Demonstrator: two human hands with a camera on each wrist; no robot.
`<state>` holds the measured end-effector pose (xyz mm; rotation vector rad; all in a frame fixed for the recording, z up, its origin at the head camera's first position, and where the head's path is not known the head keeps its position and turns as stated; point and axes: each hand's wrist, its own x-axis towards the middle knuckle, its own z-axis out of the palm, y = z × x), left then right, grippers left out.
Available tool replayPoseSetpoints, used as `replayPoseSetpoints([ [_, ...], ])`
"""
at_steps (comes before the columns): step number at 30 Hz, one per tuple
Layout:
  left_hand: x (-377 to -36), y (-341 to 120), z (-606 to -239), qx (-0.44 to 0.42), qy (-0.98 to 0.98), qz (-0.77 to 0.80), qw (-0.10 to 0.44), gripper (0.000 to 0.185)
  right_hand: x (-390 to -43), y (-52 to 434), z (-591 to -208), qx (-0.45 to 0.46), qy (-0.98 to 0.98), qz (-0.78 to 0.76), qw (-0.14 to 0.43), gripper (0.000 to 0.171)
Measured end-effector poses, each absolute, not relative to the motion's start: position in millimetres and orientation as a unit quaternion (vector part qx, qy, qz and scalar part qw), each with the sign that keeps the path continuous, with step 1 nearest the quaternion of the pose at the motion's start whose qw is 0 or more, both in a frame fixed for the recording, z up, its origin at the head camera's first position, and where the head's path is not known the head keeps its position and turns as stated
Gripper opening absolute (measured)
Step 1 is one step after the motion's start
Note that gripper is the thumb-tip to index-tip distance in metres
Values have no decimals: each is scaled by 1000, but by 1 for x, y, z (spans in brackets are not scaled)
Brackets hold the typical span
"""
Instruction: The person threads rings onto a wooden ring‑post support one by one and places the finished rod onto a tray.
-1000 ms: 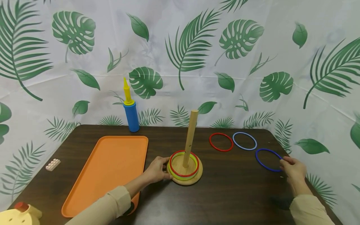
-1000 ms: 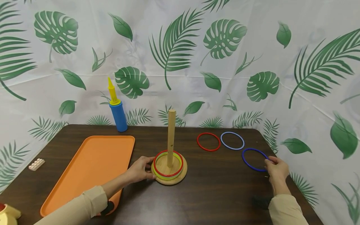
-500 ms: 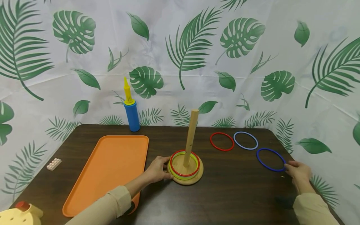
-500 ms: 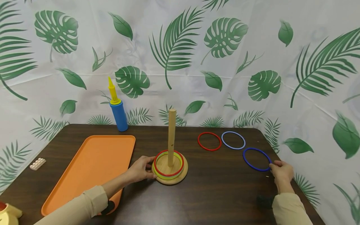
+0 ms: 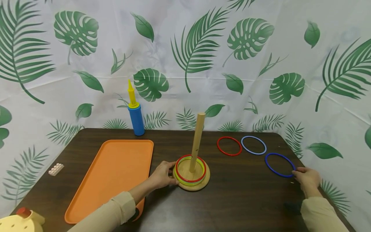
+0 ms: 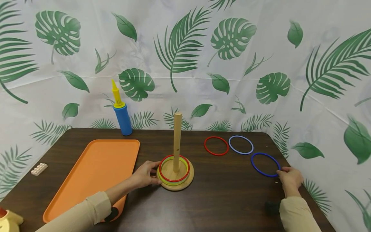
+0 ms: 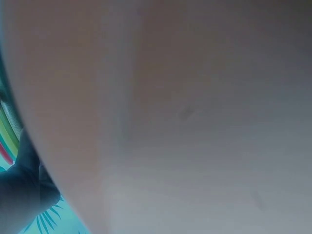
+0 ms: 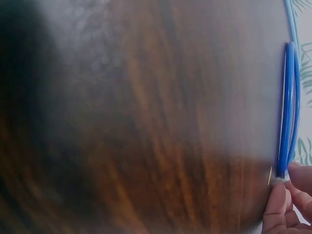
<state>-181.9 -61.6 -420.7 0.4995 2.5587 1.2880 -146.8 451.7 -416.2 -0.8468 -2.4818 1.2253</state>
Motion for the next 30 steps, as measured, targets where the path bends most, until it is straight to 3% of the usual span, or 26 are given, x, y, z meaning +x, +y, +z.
replayPoseSetpoints([
  [13,-181,-62,-422,179,878,431,108,76,-152,444,-414,-274,-910,280,133,32],
  [30,-178,-62,-420,185,872,439,112,75,-146,453,-414,-265,-926,248,104,30],
])
